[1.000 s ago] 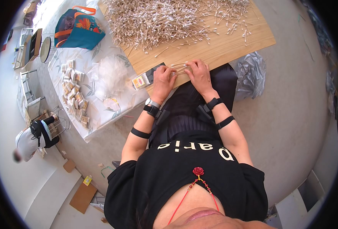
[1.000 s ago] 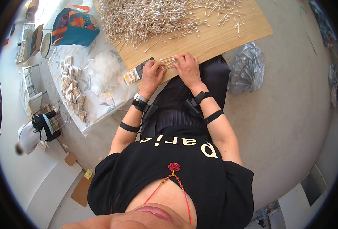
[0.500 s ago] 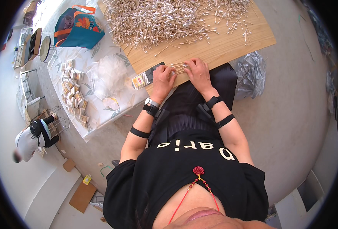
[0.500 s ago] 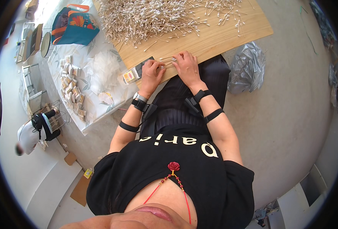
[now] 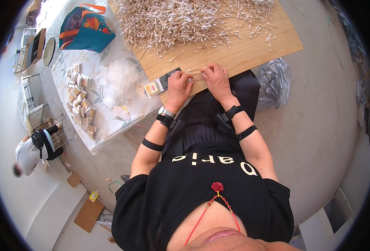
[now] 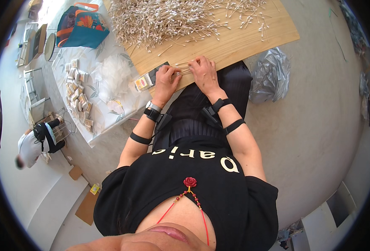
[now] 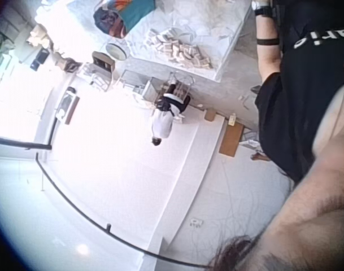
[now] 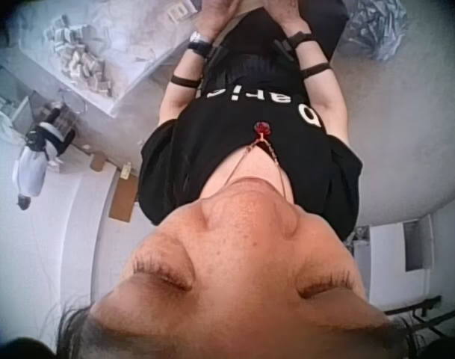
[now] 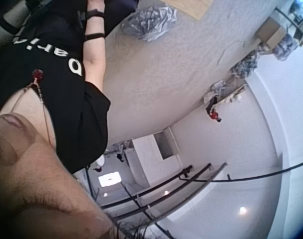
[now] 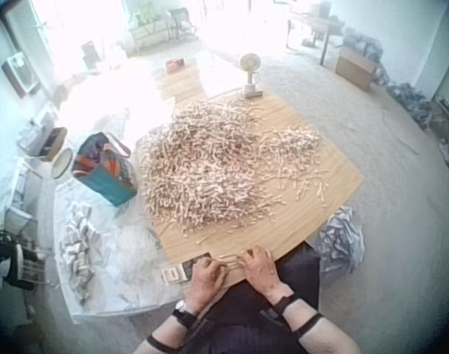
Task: The recorder picks individual cotton swabs from a pile and arranges them in a neat row on a small card before stacking them.
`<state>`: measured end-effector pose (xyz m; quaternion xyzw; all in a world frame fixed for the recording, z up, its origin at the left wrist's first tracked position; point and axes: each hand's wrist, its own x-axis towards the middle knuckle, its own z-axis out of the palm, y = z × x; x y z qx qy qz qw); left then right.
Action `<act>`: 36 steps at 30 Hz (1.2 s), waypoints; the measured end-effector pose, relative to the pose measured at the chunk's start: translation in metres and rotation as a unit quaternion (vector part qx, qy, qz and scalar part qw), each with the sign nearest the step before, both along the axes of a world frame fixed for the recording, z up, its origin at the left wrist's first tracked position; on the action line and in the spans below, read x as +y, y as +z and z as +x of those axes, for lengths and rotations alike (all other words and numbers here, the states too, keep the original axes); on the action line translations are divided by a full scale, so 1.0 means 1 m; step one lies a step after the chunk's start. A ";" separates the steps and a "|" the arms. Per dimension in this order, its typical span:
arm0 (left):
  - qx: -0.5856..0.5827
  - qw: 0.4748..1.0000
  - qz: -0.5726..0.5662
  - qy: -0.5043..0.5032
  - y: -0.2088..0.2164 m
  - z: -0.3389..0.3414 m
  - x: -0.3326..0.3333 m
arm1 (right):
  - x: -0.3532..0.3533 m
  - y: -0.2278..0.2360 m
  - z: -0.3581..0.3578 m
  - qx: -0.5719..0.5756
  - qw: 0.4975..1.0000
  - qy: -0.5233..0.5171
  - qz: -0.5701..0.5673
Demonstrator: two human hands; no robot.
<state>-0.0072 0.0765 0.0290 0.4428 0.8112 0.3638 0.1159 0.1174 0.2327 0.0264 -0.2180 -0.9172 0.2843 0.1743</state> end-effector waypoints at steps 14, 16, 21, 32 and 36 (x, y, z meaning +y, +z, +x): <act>-0.024 0.998 0.038 0.037 0.002 -0.009 0.003 | 0.028 -0.001 -0.003 0.017 0.998 -0.057 -0.025; -0.025 0.998 0.036 0.051 0.004 -0.016 0.008 | 0.039 -0.002 -0.007 0.012 0.997 -0.070 -0.023; 0.005 0.998 0.048 0.034 0.006 -0.030 0.022 | 0.063 0.000 -0.028 0.016 0.995 -0.086 0.048; 0.020 1.000 0.015 0.008 -0.002 -0.033 0.027 | 0.083 -0.014 -0.047 -0.017 0.994 -0.060 0.090; 0.025 1.000 0.018 0.003 -0.003 -0.033 0.028 | 0.085 -0.014 -0.040 0.011 0.994 -0.058 0.093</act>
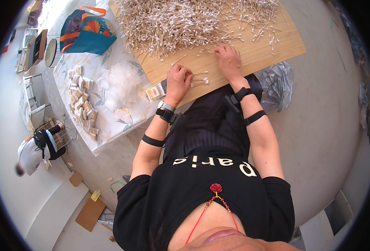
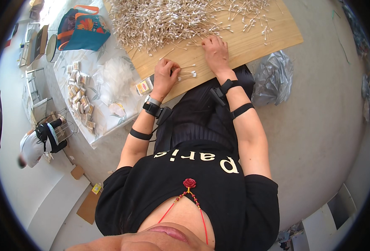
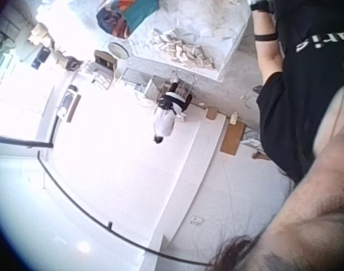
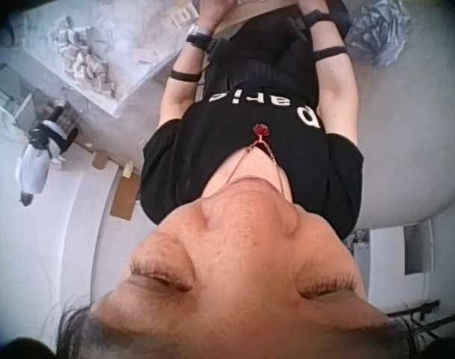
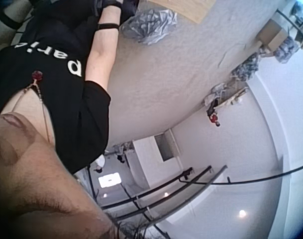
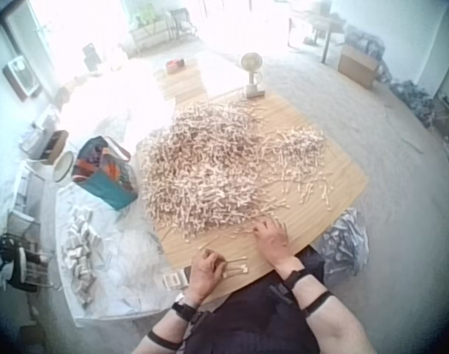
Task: The recorder picks individual cotton swabs from a pile and arranges them in a neat row on a small card before stacking them.
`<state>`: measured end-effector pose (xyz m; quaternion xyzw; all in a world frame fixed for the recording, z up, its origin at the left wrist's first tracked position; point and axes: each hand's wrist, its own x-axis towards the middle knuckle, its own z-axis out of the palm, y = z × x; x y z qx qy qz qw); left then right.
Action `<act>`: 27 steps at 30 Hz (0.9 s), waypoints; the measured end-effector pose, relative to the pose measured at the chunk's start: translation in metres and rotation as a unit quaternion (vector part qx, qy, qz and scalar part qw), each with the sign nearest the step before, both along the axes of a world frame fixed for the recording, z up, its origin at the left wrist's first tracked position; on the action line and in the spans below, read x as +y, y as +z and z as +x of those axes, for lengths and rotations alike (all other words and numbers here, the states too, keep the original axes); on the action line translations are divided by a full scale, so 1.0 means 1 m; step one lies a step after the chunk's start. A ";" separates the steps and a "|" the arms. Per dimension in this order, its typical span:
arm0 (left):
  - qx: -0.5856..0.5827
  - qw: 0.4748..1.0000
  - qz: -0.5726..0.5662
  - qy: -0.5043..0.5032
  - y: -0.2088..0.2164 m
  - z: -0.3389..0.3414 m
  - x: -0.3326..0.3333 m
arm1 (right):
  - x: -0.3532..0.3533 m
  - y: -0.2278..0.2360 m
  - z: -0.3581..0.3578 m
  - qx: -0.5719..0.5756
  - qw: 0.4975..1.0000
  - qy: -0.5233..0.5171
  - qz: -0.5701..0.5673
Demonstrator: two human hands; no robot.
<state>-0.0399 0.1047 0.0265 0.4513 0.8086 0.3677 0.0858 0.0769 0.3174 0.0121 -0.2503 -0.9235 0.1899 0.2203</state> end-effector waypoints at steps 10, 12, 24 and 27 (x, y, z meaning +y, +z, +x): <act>0.000 1.000 0.001 -0.011 -0.001 -0.003 -0.003 | -0.024 0.016 0.011 -0.011 0.995 0.084 -0.049; -0.039 0.999 0.001 -0.009 -0.002 -0.005 -0.005 | -0.032 0.013 0.013 -0.026 0.994 0.093 -0.052; -0.048 0.994 0.031 0.094 0.001 -0.023 -0.018 | -0.042 0.012 0.019 -0.017 0.990 0.121 -0.071; -0.021 0.997 0.028 0.075 0.002 -0.022 -0.015 | -0.027 0.009 0.015 0.003 0.997 0.043 -0.064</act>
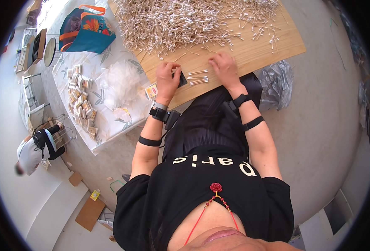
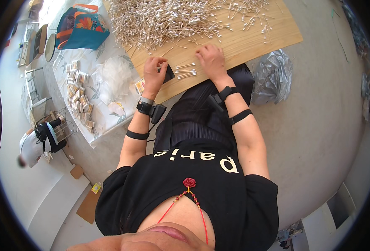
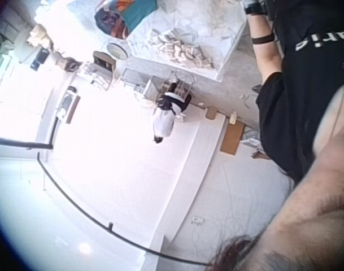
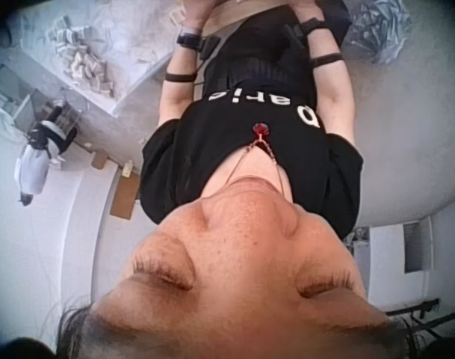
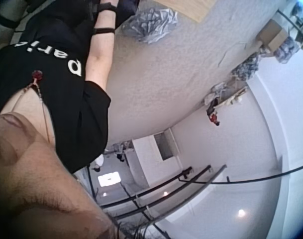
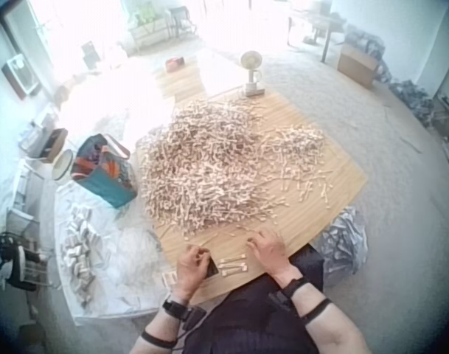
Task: The recorder picks individual cotton swabs from a pile and arranges them in a neat row on a small card before stacking them.
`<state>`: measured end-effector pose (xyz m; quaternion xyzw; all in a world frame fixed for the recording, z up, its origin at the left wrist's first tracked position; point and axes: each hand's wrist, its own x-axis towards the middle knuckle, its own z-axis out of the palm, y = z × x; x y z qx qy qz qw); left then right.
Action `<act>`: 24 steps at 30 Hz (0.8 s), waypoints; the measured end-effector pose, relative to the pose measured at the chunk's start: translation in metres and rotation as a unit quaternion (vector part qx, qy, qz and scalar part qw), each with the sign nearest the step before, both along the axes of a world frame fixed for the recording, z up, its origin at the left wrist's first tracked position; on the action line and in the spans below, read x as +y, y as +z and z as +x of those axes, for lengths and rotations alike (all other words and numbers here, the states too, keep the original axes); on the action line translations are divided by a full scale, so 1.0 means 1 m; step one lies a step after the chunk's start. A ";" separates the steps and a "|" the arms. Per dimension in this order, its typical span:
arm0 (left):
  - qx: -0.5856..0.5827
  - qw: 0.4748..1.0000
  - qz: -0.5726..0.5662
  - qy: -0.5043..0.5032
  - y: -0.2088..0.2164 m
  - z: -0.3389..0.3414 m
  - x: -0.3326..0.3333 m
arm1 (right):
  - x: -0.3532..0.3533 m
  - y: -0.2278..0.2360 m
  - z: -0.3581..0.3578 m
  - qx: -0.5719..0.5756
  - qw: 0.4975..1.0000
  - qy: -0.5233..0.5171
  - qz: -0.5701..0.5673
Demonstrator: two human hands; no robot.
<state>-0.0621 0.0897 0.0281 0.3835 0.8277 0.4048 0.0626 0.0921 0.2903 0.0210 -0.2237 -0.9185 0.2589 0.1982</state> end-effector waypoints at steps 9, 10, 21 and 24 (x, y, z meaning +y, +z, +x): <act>0.015 0.997 -0.028 -0.077 0.000 0.022 0.016 | 0.017 -0.015 -0.013 -0.033 0.996 -0.080 0.024; 0.015 0.996 -0.028 -0.078 0.000 0.024 0.017 | 0.017 -0.016 -0.014 -0.033 0.996 -0.081 0.024; 0.010 0.993 -0.051 -0.109 0.002 0.030 0.018 | 0.013 -0.013 -0.017 -0.037 0.995 -0.095 0.022; 0.005 0.998 -0.029 -0.058 -0.003 0.024 0.013 | 0.007 -0.005 -0.014 -0.010 0.997 -0.081 0.003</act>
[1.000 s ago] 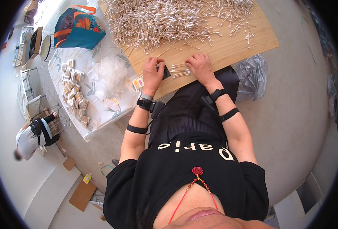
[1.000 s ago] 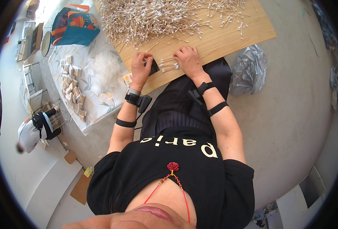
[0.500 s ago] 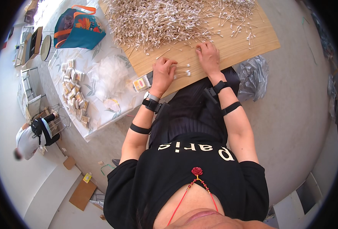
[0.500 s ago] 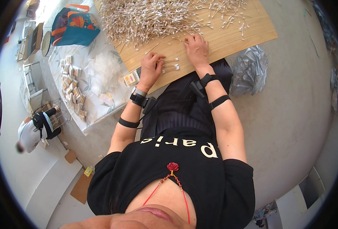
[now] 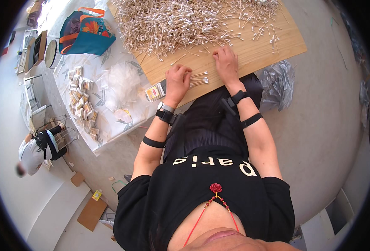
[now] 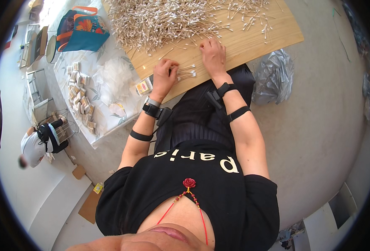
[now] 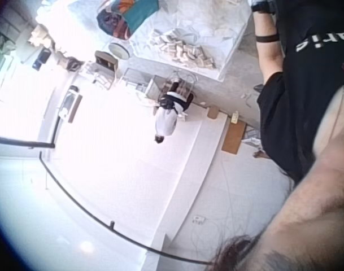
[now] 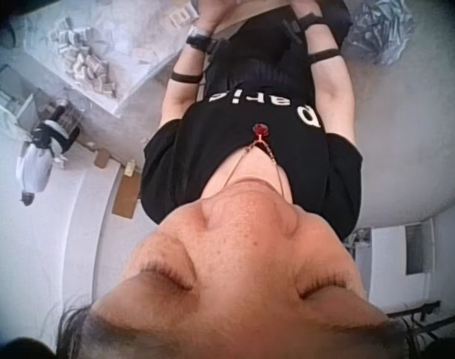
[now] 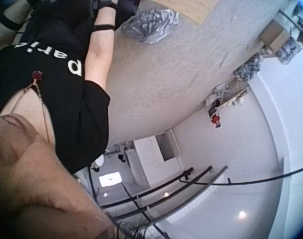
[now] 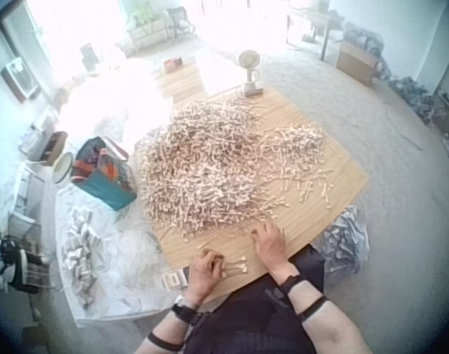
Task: The recorder picks individual cotton swabs from a pile and arranges them in a neat row on a small card before stacking them.
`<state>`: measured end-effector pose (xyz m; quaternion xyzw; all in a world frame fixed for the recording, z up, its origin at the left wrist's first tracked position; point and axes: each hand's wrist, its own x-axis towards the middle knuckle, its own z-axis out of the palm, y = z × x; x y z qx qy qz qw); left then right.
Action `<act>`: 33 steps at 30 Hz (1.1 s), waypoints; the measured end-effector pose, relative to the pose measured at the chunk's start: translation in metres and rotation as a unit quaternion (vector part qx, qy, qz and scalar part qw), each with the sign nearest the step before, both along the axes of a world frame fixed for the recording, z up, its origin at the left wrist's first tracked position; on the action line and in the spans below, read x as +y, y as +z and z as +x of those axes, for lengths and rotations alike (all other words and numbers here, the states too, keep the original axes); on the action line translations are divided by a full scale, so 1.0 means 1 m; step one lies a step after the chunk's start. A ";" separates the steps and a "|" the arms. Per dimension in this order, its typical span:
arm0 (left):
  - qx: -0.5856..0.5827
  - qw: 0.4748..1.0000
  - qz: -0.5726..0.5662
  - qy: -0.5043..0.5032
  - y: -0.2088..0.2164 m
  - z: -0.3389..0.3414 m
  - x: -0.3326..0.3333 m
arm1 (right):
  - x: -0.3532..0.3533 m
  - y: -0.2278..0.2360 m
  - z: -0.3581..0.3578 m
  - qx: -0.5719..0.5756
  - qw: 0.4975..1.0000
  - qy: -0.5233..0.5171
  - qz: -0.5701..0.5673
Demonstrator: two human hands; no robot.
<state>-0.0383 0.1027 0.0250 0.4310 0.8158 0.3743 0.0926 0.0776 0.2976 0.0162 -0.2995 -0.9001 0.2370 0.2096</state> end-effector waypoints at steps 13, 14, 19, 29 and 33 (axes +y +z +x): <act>0.059 0.992 -0.050 0.101 -0.012 -0.040 -0.009 | -0.023 -0.001 0.012 -0.006 0.995 0.099 0.029; 0.058 0.992 -0.050 0.100 -0.013 -0.041 -0.009 | -0.024 0.000 0.011 -0.002 0.994 0.109 0.031; 0.052 0.993 -0.047 0.095 -0.013 -0.042 -0.009 | -0.026 -0.001 0.011 0.005 0.990 0.138 0.041; -0.020 0.999 0.023 -0.019 0.014 -0.022 -0.005 | -0.024 0.000 0.016 -0.004 0.992 0.124 0.009; 0.009 0.997 -0.023 -0.077 0.022 0.004 -0.012 | -0.023 -0.002 0.019 -0.005 0.993 0.116 -0.014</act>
